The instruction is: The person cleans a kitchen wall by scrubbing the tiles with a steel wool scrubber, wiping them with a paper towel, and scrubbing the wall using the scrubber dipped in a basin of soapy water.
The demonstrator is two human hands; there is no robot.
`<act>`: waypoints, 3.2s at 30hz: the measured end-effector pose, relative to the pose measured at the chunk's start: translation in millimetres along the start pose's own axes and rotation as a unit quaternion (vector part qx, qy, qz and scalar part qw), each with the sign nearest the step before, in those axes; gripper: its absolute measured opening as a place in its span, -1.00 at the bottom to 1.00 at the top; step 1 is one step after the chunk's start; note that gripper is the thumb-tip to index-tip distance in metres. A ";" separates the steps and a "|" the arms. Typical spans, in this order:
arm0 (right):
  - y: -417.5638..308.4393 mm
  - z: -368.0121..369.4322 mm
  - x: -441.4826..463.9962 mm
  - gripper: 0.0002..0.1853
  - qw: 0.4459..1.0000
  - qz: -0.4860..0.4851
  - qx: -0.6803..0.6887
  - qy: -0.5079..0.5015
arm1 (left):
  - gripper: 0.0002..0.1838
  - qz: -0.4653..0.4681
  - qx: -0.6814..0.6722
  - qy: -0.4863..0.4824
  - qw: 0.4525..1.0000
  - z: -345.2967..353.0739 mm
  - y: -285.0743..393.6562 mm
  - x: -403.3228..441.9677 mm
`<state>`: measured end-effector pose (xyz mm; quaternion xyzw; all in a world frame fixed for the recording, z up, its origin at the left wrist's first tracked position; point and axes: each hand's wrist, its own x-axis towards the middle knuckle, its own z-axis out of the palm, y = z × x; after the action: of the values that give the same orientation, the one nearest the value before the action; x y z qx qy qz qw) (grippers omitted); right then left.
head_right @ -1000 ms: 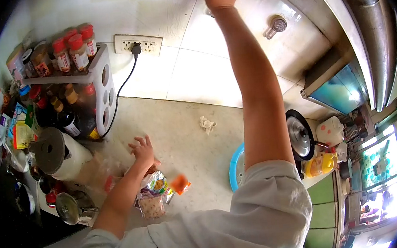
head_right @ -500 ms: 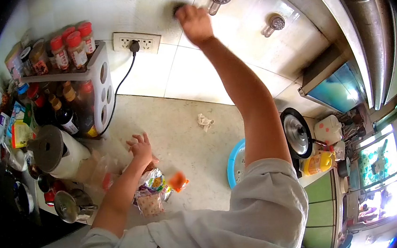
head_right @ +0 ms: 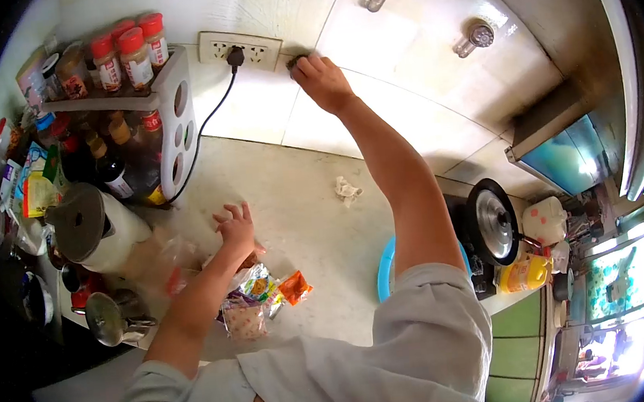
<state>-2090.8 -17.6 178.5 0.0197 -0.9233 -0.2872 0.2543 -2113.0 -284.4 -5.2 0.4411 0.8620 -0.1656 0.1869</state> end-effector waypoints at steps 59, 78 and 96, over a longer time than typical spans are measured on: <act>-61.3 64.6 -31.9 -0.67 0.992 0.060 0.089 0.058 | 0.36 0.001 -0.007 0.009 1.000 4.5 3.1 3.7; -61.4 71.4 -39.0 -0.70 0.998 -0.020 0.044 0.032 | 0.35 0.021 -0.010 0.023 0.999 7.1 -1.2 4.2; -126.9 84.2 -108.2 -0.79 0.962 0.166 0.172 -0.130 | 0.37 -0.001 -0.014 0.044 0.999 13.8 1.6 4.1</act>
<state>-2051.1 -60.0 0.9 -0.1279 -0.9742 -0.0774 0.1688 -2111.5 -286.9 -19.4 0.4446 0.8720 -0.1341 0.1551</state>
